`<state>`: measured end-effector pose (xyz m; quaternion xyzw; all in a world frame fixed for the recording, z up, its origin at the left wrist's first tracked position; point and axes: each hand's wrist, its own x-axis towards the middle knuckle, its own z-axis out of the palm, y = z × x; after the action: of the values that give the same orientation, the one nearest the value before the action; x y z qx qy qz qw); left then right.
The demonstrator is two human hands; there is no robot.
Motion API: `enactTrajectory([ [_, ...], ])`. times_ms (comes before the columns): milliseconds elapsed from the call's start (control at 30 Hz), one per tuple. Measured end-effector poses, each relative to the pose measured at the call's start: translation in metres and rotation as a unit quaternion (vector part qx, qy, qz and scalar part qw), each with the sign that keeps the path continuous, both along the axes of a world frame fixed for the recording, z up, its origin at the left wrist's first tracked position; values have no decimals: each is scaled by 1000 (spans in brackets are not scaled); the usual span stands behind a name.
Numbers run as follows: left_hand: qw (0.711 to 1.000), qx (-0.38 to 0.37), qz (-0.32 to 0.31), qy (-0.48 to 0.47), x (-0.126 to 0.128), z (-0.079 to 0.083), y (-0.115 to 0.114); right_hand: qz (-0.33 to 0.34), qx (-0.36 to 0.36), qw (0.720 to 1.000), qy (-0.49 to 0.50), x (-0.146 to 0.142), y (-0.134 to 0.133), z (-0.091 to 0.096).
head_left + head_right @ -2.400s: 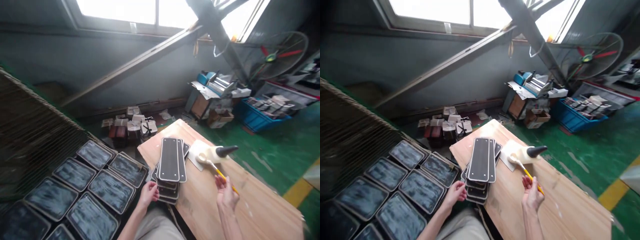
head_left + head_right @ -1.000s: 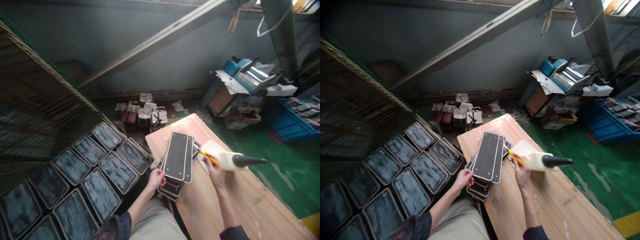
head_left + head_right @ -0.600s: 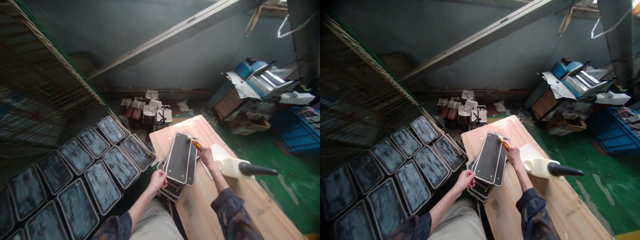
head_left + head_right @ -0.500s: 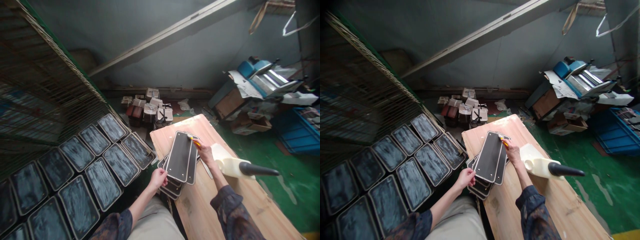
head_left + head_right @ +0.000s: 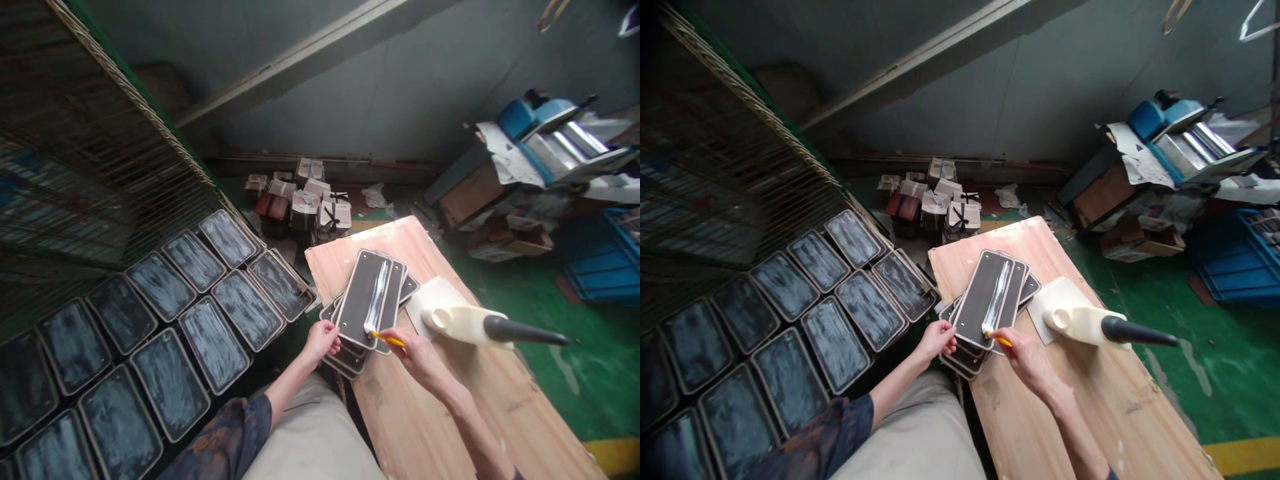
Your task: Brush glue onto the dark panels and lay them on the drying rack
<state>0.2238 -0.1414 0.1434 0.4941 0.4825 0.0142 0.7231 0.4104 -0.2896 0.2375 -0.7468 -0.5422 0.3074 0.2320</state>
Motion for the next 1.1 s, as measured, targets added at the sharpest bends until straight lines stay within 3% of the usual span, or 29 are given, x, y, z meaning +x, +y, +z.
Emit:
enactTrajectory([
  [133, 1000, -1, -4, 2, 0, 0, 0, 9, -27, 995, 99, 7, 15, 9],
  [267, 1000, 5, -16, 11, 1, -2, 1, -14, -19, 986, 166, 42, 48, -7],
  [433, 1000, 9, -16, 15, 3, -5, 3, -107, 96, 989, 45, 96, 88, -39],
  [567, 1000, 13, -16, 18, 4, -6, 4, -141, 136, 976, -97, 115, 109, -49],
  [667, 1000, 15, -14, 17, 3, -6, 4, -116, 156, 968, -160, 106, 117, -50],
  [800, 1000, 13, -9, 15, 1, -7, 5, -24, 130, 979, -157, 70, 108, -42],
  [967, 1000, 0, 8, 12, 3, -6, 4, 49, 50, 997, -32, 26, 76, -19],
  [1100, 999, -16, 31, 0, 4, -4, 4, 63, -10, 994, 93, 12, 61, -1],
])
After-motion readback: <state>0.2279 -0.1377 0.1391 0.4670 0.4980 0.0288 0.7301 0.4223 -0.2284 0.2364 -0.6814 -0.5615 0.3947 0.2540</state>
